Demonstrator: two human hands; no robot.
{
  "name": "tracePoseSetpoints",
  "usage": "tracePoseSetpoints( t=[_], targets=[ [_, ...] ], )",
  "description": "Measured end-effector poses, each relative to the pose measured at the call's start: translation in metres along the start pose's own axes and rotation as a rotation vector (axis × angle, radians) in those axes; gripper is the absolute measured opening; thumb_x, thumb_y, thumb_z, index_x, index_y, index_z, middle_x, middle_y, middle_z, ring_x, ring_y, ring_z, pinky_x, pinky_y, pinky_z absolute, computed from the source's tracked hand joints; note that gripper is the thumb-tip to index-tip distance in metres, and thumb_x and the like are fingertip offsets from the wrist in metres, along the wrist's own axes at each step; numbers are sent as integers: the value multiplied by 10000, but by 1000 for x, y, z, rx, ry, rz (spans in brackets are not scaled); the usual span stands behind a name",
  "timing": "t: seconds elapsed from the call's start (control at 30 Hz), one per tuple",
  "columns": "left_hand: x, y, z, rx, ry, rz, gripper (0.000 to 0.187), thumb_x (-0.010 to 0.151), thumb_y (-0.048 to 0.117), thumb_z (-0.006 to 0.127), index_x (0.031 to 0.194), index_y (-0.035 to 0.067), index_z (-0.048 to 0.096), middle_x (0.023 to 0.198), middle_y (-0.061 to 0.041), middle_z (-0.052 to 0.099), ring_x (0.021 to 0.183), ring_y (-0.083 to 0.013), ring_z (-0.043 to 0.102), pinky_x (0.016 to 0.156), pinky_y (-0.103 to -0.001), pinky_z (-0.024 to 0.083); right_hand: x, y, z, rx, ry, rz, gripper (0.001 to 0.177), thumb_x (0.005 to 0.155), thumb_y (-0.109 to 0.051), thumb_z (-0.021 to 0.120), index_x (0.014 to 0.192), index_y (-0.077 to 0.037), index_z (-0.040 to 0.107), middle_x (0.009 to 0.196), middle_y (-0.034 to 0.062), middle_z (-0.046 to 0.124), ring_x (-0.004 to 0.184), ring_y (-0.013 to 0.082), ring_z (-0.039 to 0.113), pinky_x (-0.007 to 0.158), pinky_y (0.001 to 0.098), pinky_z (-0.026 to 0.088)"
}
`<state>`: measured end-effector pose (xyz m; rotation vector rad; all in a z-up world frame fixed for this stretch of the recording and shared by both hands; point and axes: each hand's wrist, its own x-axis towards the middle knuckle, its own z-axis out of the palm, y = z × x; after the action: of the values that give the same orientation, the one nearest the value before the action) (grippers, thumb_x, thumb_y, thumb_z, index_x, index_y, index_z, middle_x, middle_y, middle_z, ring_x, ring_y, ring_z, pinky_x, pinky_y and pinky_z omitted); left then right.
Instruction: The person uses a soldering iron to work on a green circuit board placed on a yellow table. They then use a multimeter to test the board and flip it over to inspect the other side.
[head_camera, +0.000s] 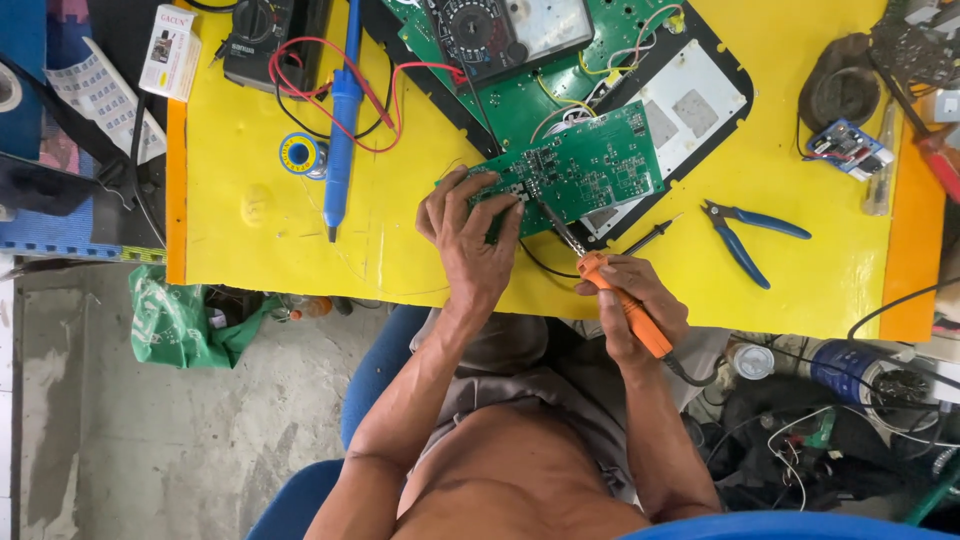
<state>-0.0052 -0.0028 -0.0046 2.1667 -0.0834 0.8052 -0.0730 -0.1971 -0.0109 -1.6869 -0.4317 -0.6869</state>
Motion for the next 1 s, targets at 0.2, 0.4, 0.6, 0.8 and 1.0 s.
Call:
tracePoseSetpoints(
  t=[0.2, 0.4, 0.6, 0.8, 1.0],
  targets=[
    [0, 1, -1, -15, -10, -9, 80, 949, 243, 760, 969, 167, 774, 1209, -42, 659, 1374, -270, 487, 1157, -530, 223, 11, -10, 6, -17, -12, -38, 208, 988, -54, 661, 1060, 139, 690, 968, 297, 726, 860, 432, 751, 771, 504, 654],
    [3, 1, -23, -100, -52, -16, 96, 984, 146, 707, 1051, 154, 775, 1242, -45, 668, 1383, -279, 506, 1151, -520, 284, 13, -20, -1, -36, 11, -17, 195, 997, -33, 636, 1064, 147, 674, 958, 274, 728, 889, 427, 753, 766, 482, 659],
    [-9, -22, -76, 70, -71, -60, 134, 1000, 144, 704, 1117, 172, 761, 1224, -13, 662, 1318, -265, 536, 1066, -479, 359, 18, -26, -8, -72, 4, -59, 153, 1044, -44, 606, 1074, 100, 647, 920, 220, 700, 831, 310, 746, 790, 419, 647],
    [-33, -16, -77, 161, -106, 32, 317, 962, 168, 740, 1277, 189, 712, 1291, -46, 623, 1300, -280, 530, 1015, -476, 378, 11, -14, -8, -4, 92, -117, 183, 957, 16, 637, 1009, 190, 657, 869, 288, 735, 760, 399, 753, 695, 476, 663],
    [-28, 8, -47, 254, -148, 192, 449, 1026, 368, 651, 1457, 254, 595, 1461, -133, 509, 1458, -381, 360, 1119, -538, 280, 2, -14, -17, -93, 120, -68, 203, 1002, -46, 615, 1056, 146, 651, 935, 300, 721, 860, 449, 765, 666, 499, 669]
  ],
)
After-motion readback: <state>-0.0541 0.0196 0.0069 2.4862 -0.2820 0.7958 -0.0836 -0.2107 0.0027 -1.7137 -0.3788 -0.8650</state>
